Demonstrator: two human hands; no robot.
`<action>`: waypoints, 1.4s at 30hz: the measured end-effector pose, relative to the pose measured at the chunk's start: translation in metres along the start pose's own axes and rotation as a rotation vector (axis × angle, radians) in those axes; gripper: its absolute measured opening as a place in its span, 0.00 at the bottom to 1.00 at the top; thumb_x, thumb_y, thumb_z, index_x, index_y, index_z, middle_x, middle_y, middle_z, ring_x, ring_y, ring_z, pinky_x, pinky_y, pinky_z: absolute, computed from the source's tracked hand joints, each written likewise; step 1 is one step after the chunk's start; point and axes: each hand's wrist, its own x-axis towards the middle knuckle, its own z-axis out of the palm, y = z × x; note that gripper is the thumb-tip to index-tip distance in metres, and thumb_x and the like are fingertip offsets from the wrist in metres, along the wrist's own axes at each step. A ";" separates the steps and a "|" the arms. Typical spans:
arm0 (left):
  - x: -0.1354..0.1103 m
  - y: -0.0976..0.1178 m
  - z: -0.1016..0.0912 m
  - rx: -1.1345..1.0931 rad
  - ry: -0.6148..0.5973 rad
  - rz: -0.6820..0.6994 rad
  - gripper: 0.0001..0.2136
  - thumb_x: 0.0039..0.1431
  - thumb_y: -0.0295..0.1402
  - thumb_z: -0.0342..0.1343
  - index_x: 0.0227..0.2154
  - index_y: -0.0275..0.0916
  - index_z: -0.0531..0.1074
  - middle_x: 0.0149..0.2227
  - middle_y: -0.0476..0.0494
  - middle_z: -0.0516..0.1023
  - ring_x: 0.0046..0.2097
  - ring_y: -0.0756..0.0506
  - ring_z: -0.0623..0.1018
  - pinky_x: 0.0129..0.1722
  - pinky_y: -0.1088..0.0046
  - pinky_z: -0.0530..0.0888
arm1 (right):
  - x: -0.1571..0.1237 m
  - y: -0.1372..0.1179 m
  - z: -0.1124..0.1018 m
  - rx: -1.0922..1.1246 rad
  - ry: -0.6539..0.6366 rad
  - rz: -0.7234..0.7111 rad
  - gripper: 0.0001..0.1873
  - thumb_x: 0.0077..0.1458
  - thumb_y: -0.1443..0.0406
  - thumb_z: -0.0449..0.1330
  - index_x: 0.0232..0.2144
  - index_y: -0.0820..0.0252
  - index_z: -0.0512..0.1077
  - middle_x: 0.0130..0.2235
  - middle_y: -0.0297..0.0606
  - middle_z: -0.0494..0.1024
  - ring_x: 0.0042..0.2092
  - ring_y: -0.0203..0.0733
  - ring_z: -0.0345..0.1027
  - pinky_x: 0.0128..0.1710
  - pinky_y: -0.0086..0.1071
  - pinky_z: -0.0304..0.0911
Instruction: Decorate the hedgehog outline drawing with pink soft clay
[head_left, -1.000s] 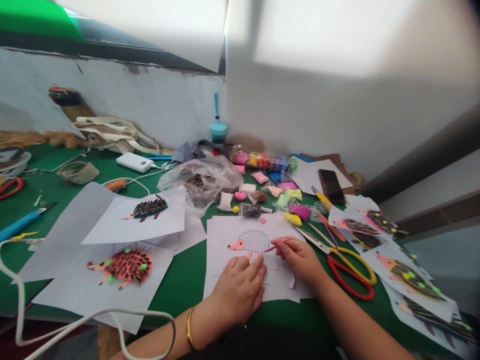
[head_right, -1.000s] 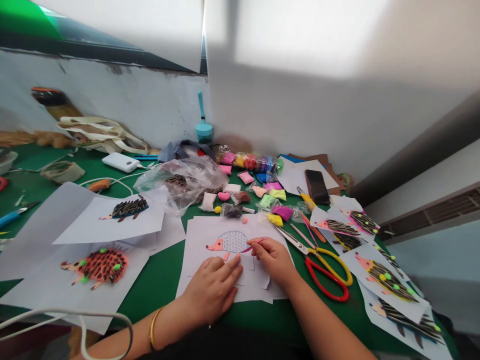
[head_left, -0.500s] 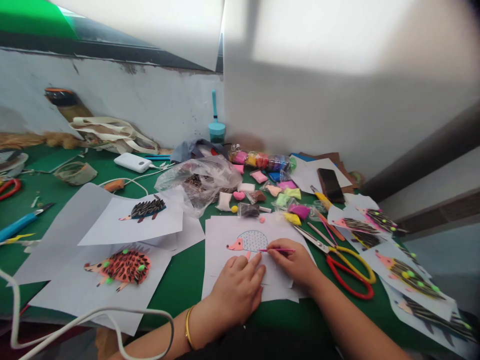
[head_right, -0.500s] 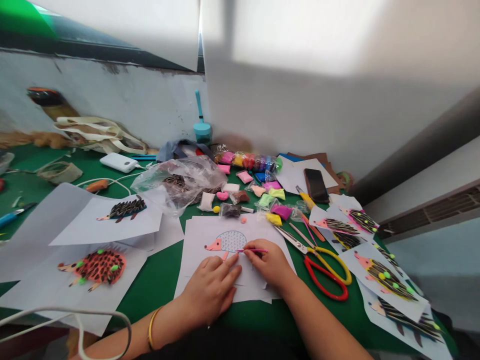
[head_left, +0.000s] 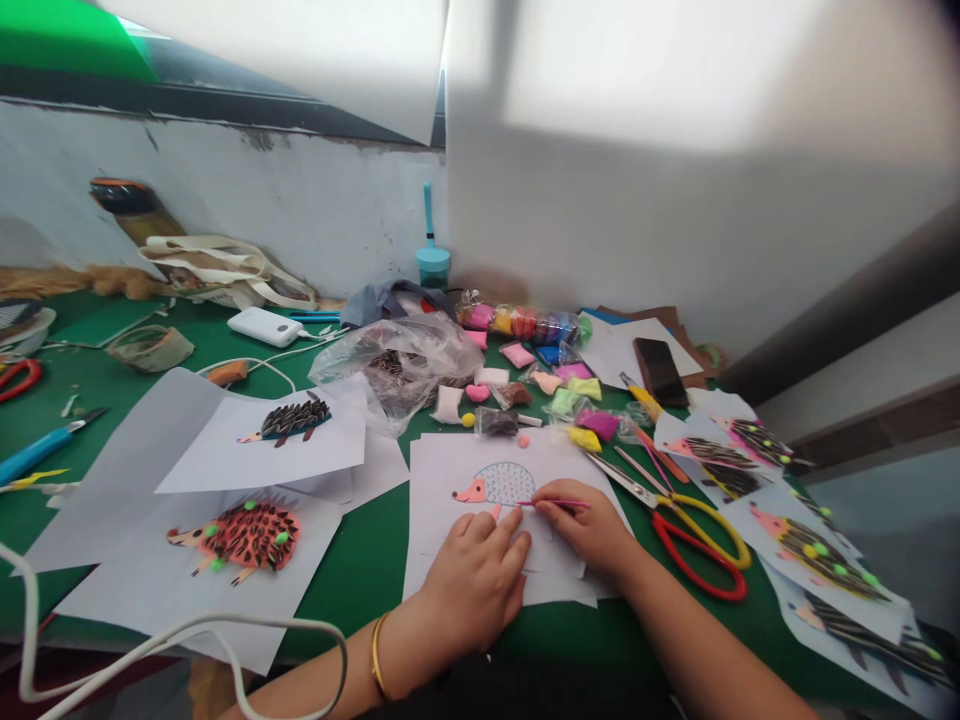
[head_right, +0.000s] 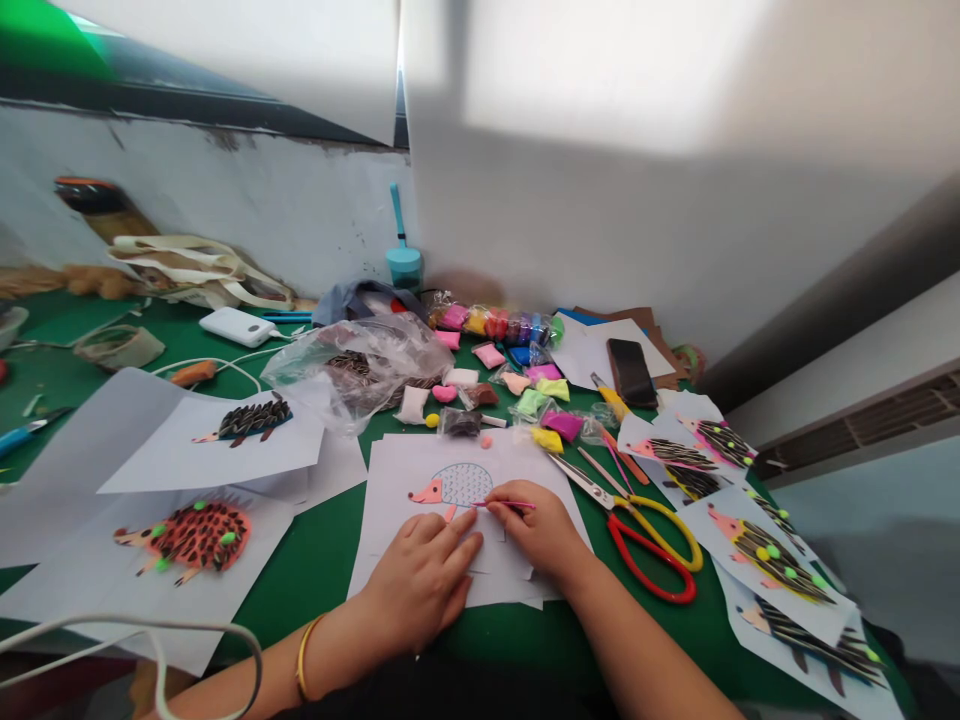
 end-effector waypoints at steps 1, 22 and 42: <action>0.000 0.000 0.000 0.000 0.001 0.001 0.18 0.62 0.37 0.49 0.54 0.38 0.67 0.61 0.38 0.67 0.50 0.35 0.69 0.45 0.55 0.66 | -0.001 0.001 0.000 0.004 0.007 0.002 0.10 0.61 0.60 0.56 0.36 0.56 0.77 0.38 0.39 0.81 0.41 0.43 0.74 0.44 0.36 0.69; 0.000 -0.001 0.000 0.009 0.011 0.004 0.19 0.62 0.36 0.49 0.54 0.38 0.67 0.61 0.39 0.67 0.50 0.35 0.69 0.45 0.55 0.66 | -0.002 0.005 0.003 0.013 0.026 -0.029 0.08 0.59 0.64 0.58 0.36 0.54 0.79 0.37 0.36 0.82 0.40 0.42 0.75 0.43 0.34 0.69; 0.001 0.000 -0.002 0.014 0.003 -0.002 0.18 0.61 0.36 0.51 0.53 0.38 0.67 0.61 0.39 0.67 0.50 0.36 0.69 0.45 0.56 0.66 | 0.000 0.009 0.005 0.081 0.073 -0.029 0.08 0.59 0.65 0.58 0.37 0.53 0.78 0.38 0.36 0.81 0.42 0.42 0.75 0.44 0.36 0.70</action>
